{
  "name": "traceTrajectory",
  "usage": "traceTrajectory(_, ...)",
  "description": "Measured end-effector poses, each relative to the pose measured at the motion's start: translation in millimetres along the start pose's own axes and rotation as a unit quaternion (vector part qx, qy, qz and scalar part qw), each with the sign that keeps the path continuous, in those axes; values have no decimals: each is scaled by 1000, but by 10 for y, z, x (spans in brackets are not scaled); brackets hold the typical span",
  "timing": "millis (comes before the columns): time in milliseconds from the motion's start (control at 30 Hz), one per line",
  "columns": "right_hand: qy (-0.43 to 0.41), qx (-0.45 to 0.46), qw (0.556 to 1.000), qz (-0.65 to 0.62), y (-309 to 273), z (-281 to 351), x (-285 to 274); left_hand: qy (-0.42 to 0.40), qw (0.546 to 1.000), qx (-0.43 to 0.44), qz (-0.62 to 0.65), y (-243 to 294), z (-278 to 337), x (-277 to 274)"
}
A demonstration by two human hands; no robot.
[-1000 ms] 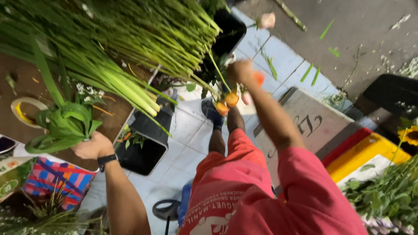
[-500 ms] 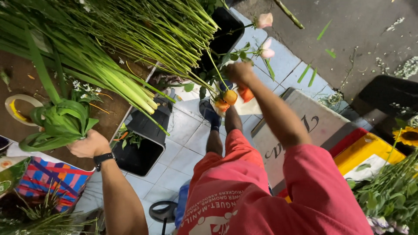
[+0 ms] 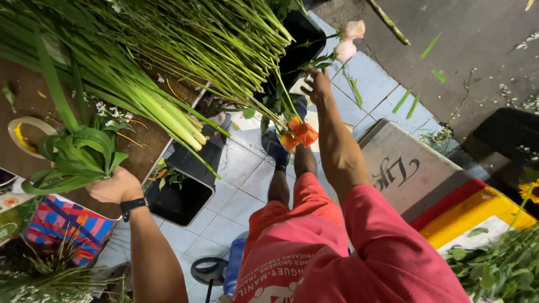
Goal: The person assembles a floral bouquet by folding large green leaves into loops, securing them with tape, and then gathering several stems of white and pink flowers together by hand.
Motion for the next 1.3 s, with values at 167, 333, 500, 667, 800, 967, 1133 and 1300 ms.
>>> traceTrajectory(167,64,-15,994,-82,-138,-202,50,-1,1000,-27,-2,-40,-9,12)
traceTrajectory(333,109,-63,991,-35,-274,-207,-73,6,1000,16,-4,82,-18,-18)
traceTrajectory(500,60,-201,955,-210,-676,-320,-224,-6,1000,-5,18,49,-6,-11)
traceTrajectory(667,92,-203,936,-271,-789,-352,-304,0,1000,21,9,83,-7,-2)
traceTrajectory(800,144,-181,945,-232,-996,190,-532,-6,1000,22,5,158,-28,-25)
traceTrajectory(967,67,-395,884,-242,-1897,1233,-1153,-2,1000,18,9,223,-28,-65)
traceTrajectory(1133,93,-357,887,-280,-2598,2129,-1567,1,999,29,15,243,-32,-99)
traceTrajectory(1300,126,-436,873,-179,-3283,3158,-1591,-5,1000,-29,-1,48,-33,-72)
Point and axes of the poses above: each hand's wrist, its own z-axis away from the middle knuckle, its own x-axis out of the palm, y = z × x, the point moved 9 cm from there along -z, towards the middle knuckle, and after that the axes turned 9 degrees about -x, right-handed, at the moved point
